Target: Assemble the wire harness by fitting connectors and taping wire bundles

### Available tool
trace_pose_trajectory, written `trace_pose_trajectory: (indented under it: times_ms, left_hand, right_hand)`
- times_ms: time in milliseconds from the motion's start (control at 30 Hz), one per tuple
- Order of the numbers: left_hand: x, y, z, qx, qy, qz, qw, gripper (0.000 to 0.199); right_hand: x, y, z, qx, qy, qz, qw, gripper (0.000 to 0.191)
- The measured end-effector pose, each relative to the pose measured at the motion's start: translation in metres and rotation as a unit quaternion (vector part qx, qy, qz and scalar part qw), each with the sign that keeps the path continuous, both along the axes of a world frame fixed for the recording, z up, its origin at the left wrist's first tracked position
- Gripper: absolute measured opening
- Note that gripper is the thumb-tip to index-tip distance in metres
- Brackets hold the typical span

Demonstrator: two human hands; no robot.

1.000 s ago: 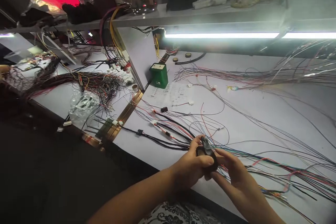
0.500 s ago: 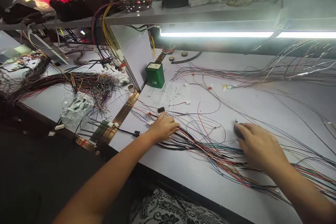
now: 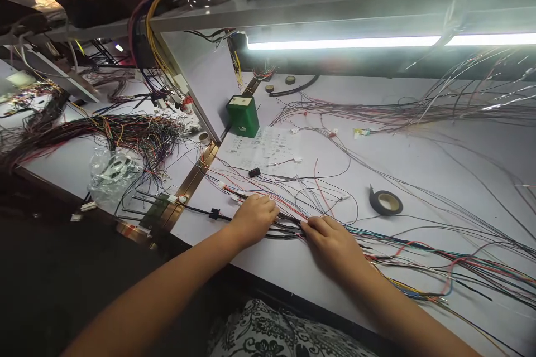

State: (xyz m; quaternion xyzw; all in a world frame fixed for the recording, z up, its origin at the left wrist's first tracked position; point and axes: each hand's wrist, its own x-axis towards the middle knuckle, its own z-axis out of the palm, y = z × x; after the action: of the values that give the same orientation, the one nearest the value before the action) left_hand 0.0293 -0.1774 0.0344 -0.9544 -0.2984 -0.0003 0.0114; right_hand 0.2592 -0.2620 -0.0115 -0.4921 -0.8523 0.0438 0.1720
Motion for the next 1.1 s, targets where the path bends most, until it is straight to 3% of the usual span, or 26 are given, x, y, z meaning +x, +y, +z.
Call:
trace_pose_trajectory:
  times_ms: [100,200,333,500,667,767,833,933,1100]
  left_hand:
    - [-0.002,0.004,0.008,-0.050,0.016,0.031,0.998,0.016]
    - [-0.006,0.014,0.017,-0.105,0.038,0.083,0.990,0.030]
    - [-0.004,0.027,0.020,-0.111,0.094,0.116,0.983,0.026]
    - [0.007,0.040,0.024,-0.112,0.137,0.083,0.981,0.020]
    - [0.010,0.041,0.055,-0.083,0.142,0.041,0.985,0.015]
    - [0.010,0.029,0.075,-0.038,0.128,0.018,0.991,0.012]
    - [0.007,0.020,0.080,-0.026,0.119,0.014,0.992,0.012]
    - [-0.002,0.006,0.072,-0.046,0.115,0.029,0.992,0.011]
    - [-0.024,-0.011,0.041,-0.079,0.087,0.040,0.992,0.016]
  right_hand:
    - [0.001,0.003,0.005,-0.012,-0.005,0.000,1.000,0.029]
    - [0.000,0.004,0.009,-0.032,0.010,-0.004,0.999,0.026]
    - [-0.002,0.004,0.009,-0.034,0.043,-0.029,0.998,0.024]
    - [-0.001,0.003,0.005,-0.035,0.073,-0.027,0.996,0.024]
    - [0.003,0.003,0.013,-0.058,0.115,-0.025,0.991,0.030]
    - [0.005,0.003,0.021,-0.055,0.126,-0.024,0.990,0.038]
    - [0.004,0.004,0.027,-0.046,0.114,-0.019,0.992,0.039]
    - [-0.002,0.009,0.036,-0.040,0.090,-0.011,0.995,0.036]
    - [-0.018,0.021,0.046,-0.081,0.059,0.020,0.995,0.020]
